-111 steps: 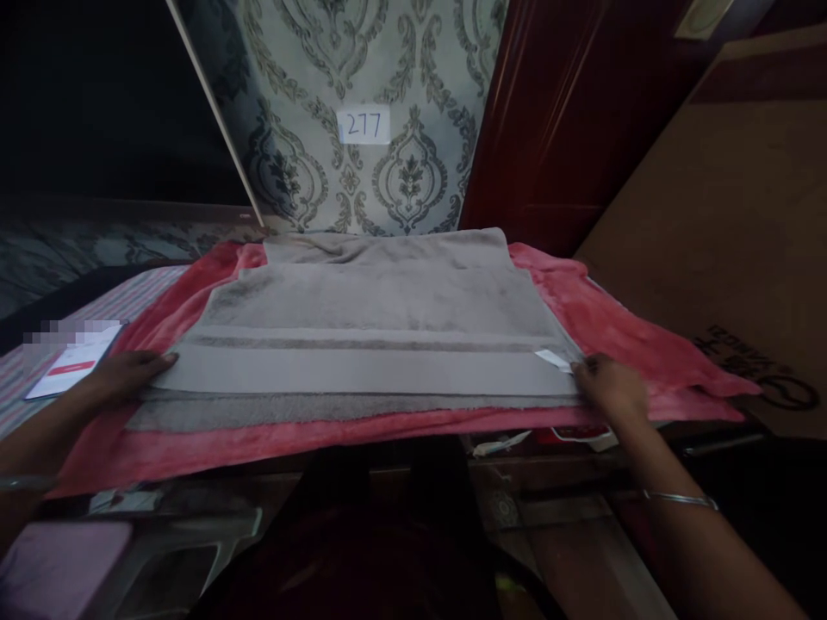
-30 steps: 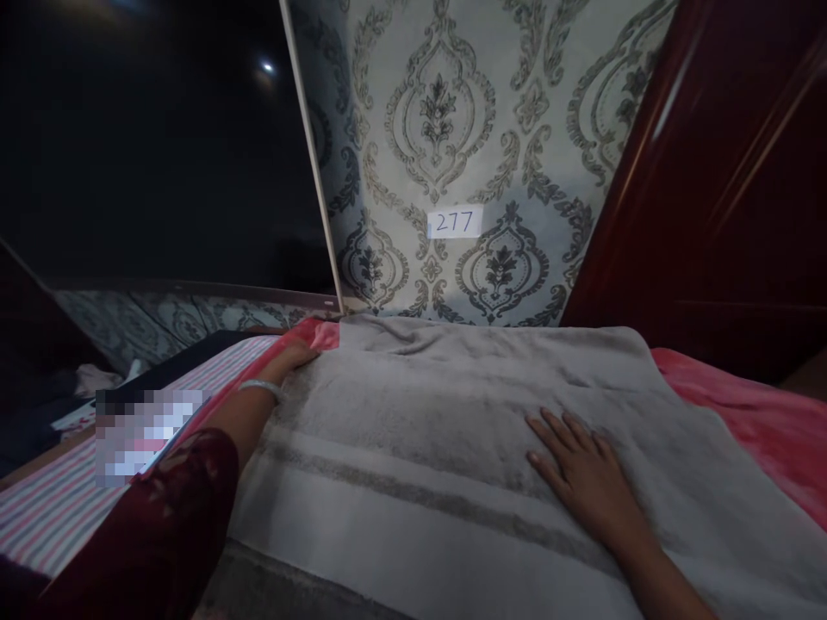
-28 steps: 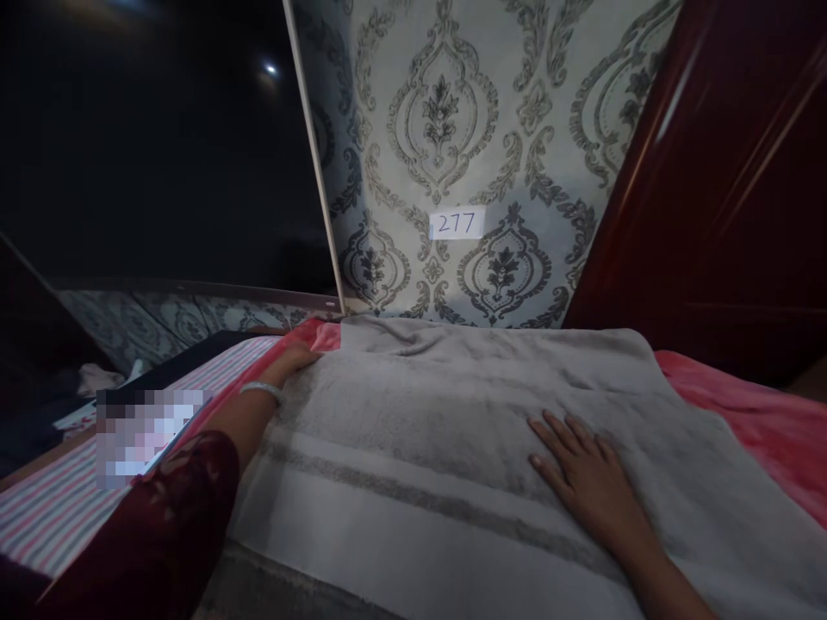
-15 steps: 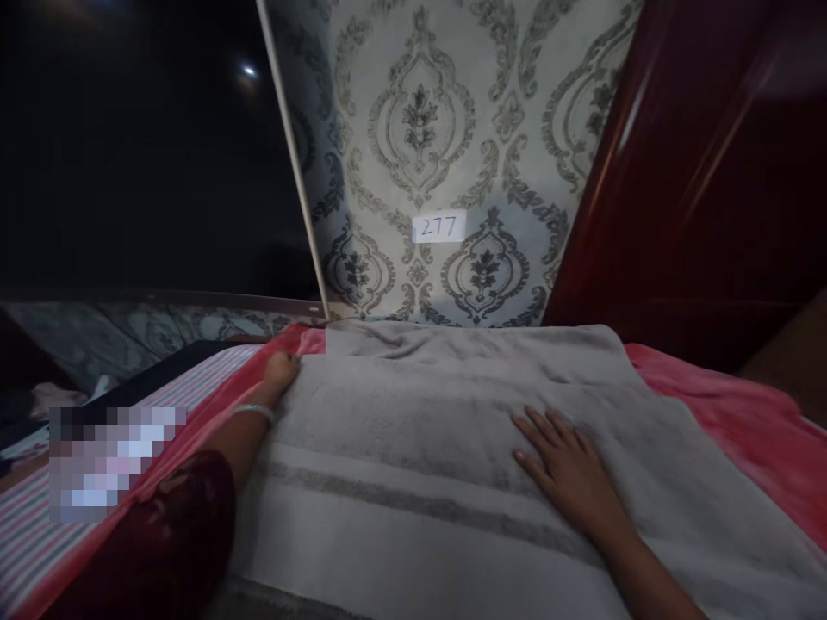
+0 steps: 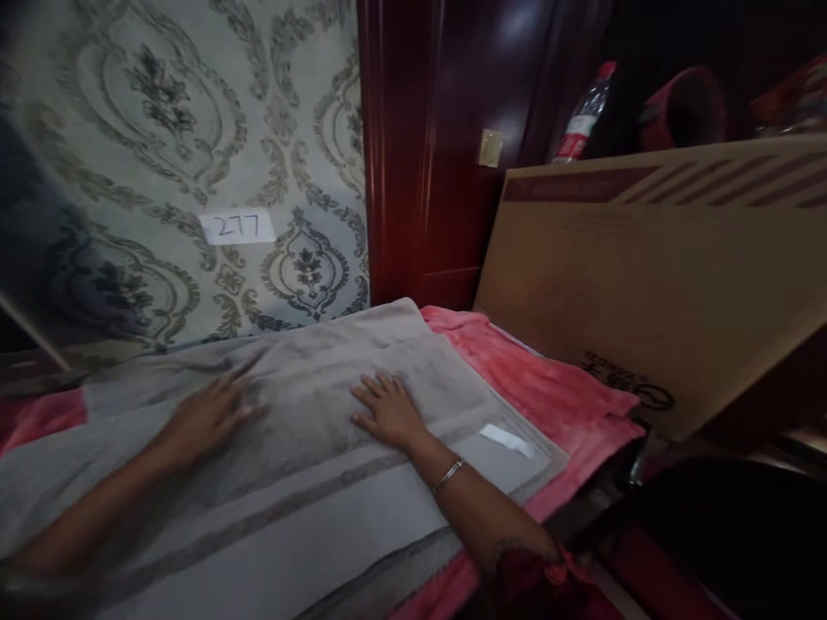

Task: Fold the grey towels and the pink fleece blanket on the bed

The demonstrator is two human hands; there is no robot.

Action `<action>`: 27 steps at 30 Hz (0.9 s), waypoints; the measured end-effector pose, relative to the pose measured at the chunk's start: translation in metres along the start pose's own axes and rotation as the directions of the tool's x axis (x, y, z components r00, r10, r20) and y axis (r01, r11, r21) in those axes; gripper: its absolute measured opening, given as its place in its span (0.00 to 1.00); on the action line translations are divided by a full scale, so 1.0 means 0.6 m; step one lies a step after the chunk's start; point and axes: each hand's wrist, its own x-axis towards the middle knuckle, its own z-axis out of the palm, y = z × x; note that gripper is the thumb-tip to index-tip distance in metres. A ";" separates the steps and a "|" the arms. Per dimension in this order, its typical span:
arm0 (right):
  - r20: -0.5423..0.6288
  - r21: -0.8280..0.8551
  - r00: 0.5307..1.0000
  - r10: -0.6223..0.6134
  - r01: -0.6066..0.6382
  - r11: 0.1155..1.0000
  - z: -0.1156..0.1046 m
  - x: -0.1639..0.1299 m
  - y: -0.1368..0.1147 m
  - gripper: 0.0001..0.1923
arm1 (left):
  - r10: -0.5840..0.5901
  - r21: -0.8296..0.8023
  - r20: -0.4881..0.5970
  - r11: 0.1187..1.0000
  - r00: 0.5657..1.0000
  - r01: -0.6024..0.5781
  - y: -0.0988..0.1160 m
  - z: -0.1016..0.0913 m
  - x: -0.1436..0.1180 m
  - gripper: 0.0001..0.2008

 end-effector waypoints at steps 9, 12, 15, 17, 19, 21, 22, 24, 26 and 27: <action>-0.167 0.117 0.907 0.386 -0.370 0.922 -0.090 0.027 0.165 0.26 | 0.028 0.088 0.178 0.995 0.984 -0.044 0.084 0.051 -0.038 0.33; -0.213 0.222 0.804 0.555 -0.513 0.829 -0.126 0.029 0.250 0.27 | 0.049 0.062 0.140 0.996 0.989 -0.058 0.075 0.054 -0.034 0.33; -0.195 0.329 0.758 0.622 -0.547 0.770 -0.134 0.036 0.307 0.24 | 0.069 0.048 0.095 0.996 0.993 -0.074 0.071 0.062 -0.029 0.33; -0.174 0.394 0.744 0.645 -0.548 0.738 -0.127 0.046 0.330 0.22 | 0.073 0.056 0.088 0.995 0.993 -0.078 0.069 0.068 -0.026 0.33; -0.156 0.448 0.737 0.658 -0.540 0.712 -0.117 0.056 0.345 0.19 | 0.079 0.069 0.083 0.994 0.993 -0.085 0.067 0.073 -0.024 0.33; -0.153 0.488 0.733 0.663 -0.527 0.696 -0.111 0.066 0.355 0.16 | 0.087 0.076 0.071 0.993 0.994 -0.092 0.066 0.076 -0.023 0.32; -0.160 0.501 0.733 0.662 -0.517 0.694 -0.111 0.070 0.360 0.15 | 0.090 0.077 0.068 0.992 0.994 -0.095 0.066 0.076 -0.022 0.33; -0.194 0.512 0.730 0.655 -0.494 0.703 -0.113 0.077 0.368 0.12 | 0.093 0.082 0.067 0.992 0.993 -0.098 0.067 0.076 -0.021 0.35; -0.245 0.507 0.725 0.643 -0.470 0.723 -0.117 0.084 0.378 0.09 | 0.095 0.081 0.062 0.992 0.994 -0.100 0.070 0.073 -0.021 0.39; -0.269 0.502 0.721 0.638 -0.460 0.732 -0.118 0.087 0.384 0.08 | 0.098 0.073 0.058 0.992 0.993 -0.102 0.071 0.072 -0.021 0.41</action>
